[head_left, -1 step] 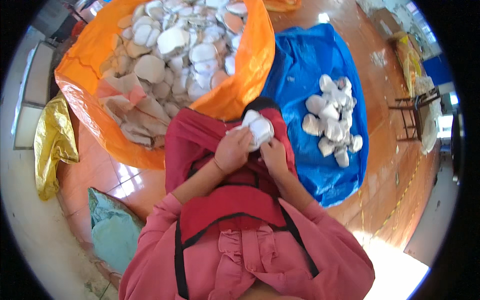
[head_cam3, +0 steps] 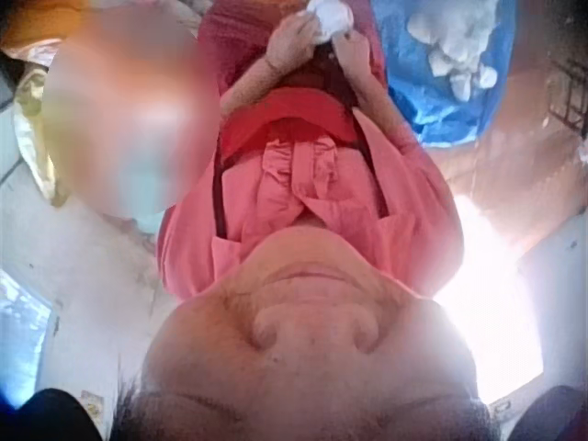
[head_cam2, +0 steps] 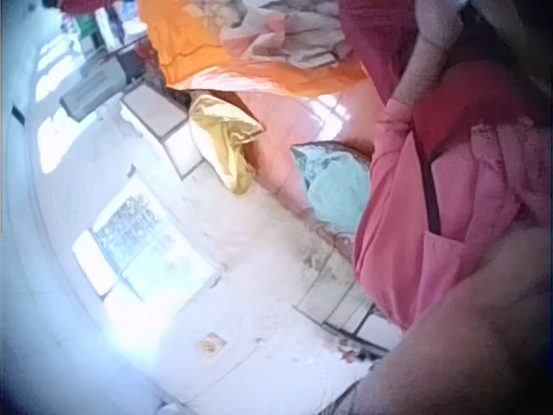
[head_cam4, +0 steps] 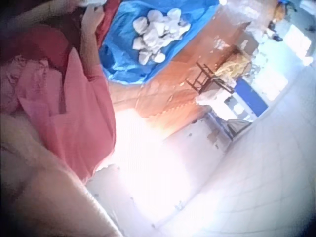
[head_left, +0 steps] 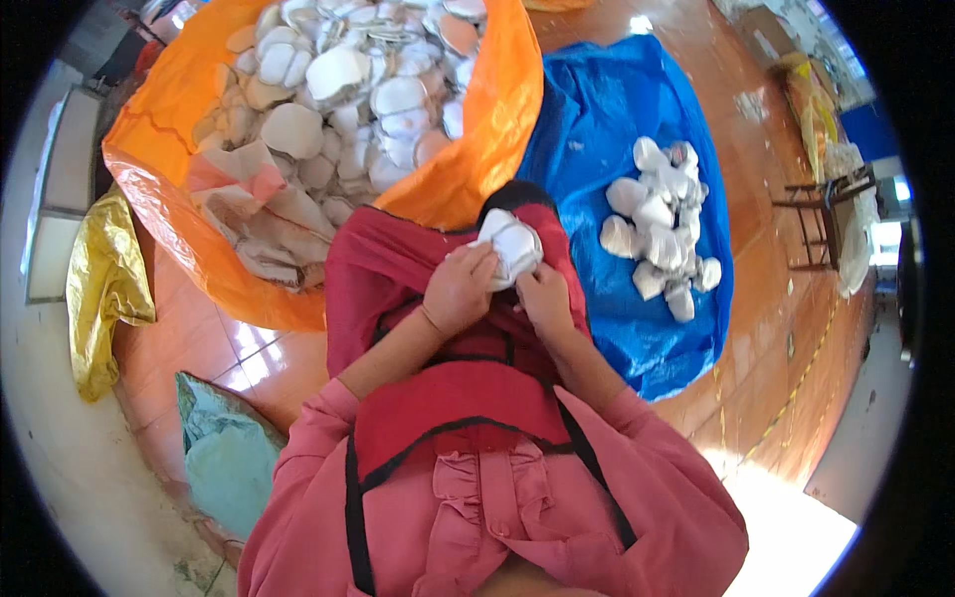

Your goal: The person takes white socks from a large orange bag and stuffs them with white material, then places the stuffed socks onto a blue tarp. The person repeats this process continuously.

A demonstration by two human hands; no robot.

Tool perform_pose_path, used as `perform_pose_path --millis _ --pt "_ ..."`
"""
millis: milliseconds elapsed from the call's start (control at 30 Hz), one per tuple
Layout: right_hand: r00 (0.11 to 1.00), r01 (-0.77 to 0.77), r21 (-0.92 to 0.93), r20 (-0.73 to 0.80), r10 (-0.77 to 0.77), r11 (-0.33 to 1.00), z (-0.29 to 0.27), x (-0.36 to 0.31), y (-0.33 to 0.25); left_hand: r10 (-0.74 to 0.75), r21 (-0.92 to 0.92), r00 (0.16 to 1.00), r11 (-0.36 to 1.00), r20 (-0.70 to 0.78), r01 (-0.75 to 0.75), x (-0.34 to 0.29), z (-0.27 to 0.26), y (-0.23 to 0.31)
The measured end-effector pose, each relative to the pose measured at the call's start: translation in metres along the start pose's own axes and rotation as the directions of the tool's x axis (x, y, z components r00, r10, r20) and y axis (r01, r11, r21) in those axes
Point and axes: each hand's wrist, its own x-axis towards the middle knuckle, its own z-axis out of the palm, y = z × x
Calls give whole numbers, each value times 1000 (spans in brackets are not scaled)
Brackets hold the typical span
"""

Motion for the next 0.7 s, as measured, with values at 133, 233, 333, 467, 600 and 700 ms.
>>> perform_pose_path --millis 133,233,333,467,600,700 --pt "999 20 21 43 -21 1000 -6 -2 -9 28 -69 999 997 -18 -29 8 -1 -6" --pt "996 85 -17 22 -85 996 -7 -8 -10 -9 -102 1000 995 16 10 9 1 -13" --pt "982 179 -46 -49 -182 983 -3 -8 -3 -72 -110 997 991 -5 71 10 4 -5" --pt "981 177 -21 -74 -179 984 -7 -11 2 -154 -133 987 978 39 158 6 4 7" --pt "993 -15 185 116 -6 983 -20 -27 -18 -152 -154 987 978 -49 143 5 9 20" --pt "973 -114 330 229 37 937 -24 -25 -17 -181 -195 979 968 -93 160 1 10 27"
